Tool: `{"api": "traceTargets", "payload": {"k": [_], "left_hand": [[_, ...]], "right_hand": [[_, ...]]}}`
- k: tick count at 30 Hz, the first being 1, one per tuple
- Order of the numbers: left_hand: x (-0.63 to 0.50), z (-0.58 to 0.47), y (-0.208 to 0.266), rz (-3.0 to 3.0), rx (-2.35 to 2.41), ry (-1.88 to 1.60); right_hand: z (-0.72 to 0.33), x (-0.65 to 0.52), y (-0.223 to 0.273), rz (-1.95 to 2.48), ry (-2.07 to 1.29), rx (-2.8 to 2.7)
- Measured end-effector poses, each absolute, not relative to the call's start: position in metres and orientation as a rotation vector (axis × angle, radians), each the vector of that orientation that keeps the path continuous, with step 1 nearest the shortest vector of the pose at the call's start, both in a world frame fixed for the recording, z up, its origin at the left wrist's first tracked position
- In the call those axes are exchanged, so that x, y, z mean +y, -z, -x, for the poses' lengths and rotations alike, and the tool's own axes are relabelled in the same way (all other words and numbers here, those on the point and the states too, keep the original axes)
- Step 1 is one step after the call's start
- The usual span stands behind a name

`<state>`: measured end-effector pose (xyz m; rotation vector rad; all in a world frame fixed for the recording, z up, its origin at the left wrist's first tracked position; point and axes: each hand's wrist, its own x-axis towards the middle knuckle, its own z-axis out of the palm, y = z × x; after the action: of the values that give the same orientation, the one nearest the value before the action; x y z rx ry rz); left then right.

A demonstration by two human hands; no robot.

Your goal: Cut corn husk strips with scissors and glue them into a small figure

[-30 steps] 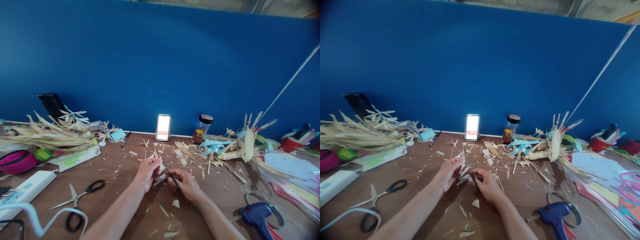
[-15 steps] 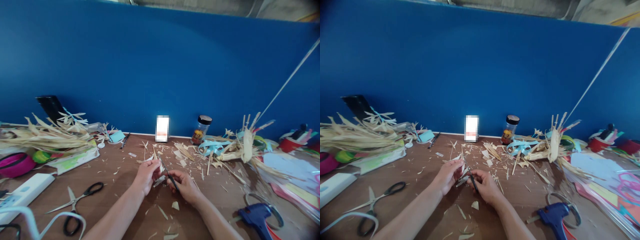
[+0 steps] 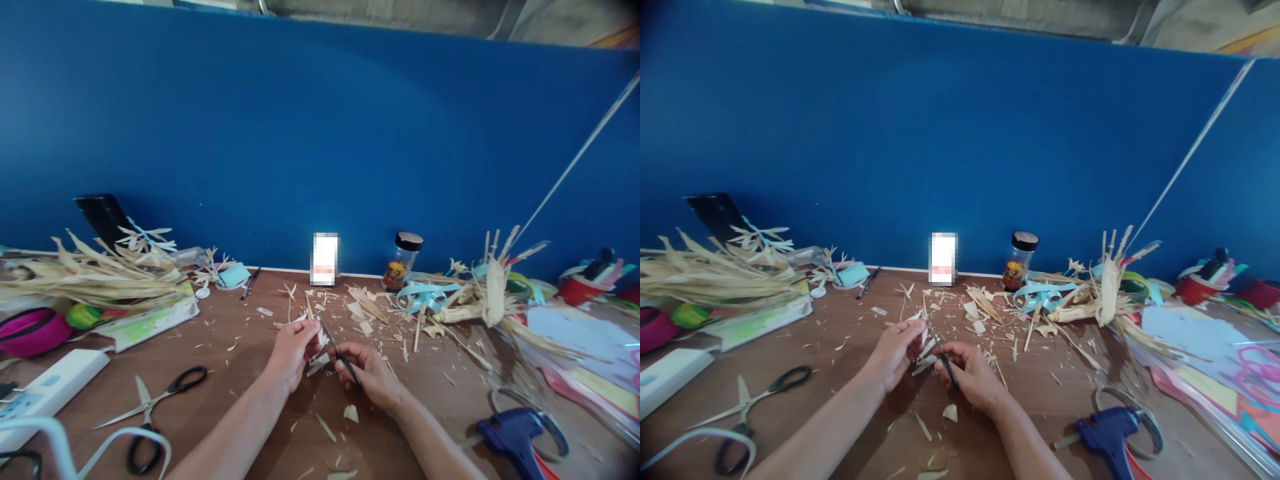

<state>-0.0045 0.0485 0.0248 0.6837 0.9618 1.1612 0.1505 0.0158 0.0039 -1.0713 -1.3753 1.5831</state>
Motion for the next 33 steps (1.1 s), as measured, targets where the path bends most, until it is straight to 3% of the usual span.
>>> {"api": "traceTargets", "payload": {"k": [33], "left_hand": [[0.0503,0.0036,-0.0191,-0.641,0.919,-1.151]], "right_hand": [[-0.1495,0.017,0.0008,1.074,-1.567,-1.389]]}}
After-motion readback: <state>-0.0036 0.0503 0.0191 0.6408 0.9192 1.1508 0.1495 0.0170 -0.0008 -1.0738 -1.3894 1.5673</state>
